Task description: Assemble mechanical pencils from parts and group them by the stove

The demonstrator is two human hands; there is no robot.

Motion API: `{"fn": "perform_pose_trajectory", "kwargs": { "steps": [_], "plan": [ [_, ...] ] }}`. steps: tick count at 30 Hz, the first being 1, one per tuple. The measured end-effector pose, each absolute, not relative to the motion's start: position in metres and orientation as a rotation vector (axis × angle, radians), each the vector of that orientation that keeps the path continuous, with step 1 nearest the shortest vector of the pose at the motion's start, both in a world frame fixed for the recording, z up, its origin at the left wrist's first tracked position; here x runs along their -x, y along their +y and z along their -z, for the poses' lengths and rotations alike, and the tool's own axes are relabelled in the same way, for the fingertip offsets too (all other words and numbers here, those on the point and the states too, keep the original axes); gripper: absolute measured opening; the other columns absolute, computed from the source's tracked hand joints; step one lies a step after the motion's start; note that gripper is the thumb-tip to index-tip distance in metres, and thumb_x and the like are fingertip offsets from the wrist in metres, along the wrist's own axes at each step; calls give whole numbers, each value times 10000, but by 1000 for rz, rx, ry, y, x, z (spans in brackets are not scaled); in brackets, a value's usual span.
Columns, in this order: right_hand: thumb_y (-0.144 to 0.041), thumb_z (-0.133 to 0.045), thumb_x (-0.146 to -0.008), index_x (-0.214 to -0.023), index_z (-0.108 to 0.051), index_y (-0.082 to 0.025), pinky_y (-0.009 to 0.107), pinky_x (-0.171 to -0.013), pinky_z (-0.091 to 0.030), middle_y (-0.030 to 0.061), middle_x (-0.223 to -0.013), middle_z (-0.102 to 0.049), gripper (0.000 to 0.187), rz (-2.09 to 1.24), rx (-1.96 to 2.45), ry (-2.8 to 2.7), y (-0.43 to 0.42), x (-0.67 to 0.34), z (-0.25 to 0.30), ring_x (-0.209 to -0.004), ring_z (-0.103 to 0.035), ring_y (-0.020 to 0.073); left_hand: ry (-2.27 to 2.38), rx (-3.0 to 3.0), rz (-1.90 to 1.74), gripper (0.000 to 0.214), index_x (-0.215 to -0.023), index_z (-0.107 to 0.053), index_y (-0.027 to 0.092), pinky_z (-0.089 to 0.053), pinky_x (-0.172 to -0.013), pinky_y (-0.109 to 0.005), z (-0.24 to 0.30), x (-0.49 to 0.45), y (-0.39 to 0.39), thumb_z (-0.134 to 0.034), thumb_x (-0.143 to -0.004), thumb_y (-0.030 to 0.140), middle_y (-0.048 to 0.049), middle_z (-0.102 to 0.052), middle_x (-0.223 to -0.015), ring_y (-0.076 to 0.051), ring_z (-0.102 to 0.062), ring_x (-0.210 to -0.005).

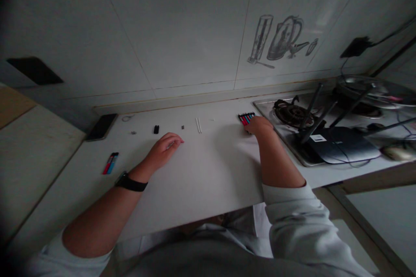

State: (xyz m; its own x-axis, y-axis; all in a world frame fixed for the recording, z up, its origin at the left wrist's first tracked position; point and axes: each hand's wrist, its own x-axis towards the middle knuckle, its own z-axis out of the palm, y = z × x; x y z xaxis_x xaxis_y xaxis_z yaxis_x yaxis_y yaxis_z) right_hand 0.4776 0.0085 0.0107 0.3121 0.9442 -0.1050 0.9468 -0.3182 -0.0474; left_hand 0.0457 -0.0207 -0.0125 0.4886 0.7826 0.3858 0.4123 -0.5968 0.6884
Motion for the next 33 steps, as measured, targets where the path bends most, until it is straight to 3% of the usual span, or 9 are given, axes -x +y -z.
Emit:
{"fn": "perform_pose_trajectory", "kwargs": {
  "steps": [5, 12, 20, 25, 33],
  "plan": [
    [-479, -639, -893, -1060, -801, -141, 406, -905, -527, 213, -1136, -754, 410, 197, -2605, 1640, 3, -477, -35, -1096, -704, 344, 992, -2228, -939, 308, -1009, -721, 207, -540, -971, -399, 12, -45, -21, -510, -1059, 425, -74, -682, -1060, -212, -657, -1047],
    [-502, -583, -925, -1063, -805, -191, 378, -860, -511, 160, -1065, -775, 406, -15, -2977, 1628, -8, -479, -54, -1001, -698, 314, 1016, -2233, -910, 324, -986, -717, 214, -531, -985, -416, 13, -45, -20, -510, -1054, 454, -73, -696, -1041, -220, -660, -1029],
    [-418, -539, -964, -1066, -761, -179, 352, -850, -479, 138, -1047, -765, 341, -176, -2930, 2083, -7, -446, -47, -962, -666, 283, 1011, -2285, -890, 270, -957, -714, 220, -513, -984, -420, 11, -46, -21, -536, -1042, 405, -63, -720, -1017, -222, -662, -1025],
    [-339, -505, -981, -1070, -732, -197, 321, -881, -476, 116, -1032, -753, 282, 19, -2638, 2577, -6, -397, -28, -930, -660, 241, 1023, -2374, -870, 207, -965, -725, 224, -508, -963, -432, 12, -48, -22, -575, -1021, 355, -62, -726, -1011, -230, -652, -998],
    [-340, -524, -956, -1008, -716, -223, 306, -791, -474, 76, -945, -724, 231, 447, -2160, 3013, -15, -325, -2, -807, -637, 193, 1010, -2543, -840, 178, -977, -742, 225, -496, -970, -451, 5, -48, -25, -580, -1010, 291, -79, -717, -1005, -249, -635, -994]
  ]
}}
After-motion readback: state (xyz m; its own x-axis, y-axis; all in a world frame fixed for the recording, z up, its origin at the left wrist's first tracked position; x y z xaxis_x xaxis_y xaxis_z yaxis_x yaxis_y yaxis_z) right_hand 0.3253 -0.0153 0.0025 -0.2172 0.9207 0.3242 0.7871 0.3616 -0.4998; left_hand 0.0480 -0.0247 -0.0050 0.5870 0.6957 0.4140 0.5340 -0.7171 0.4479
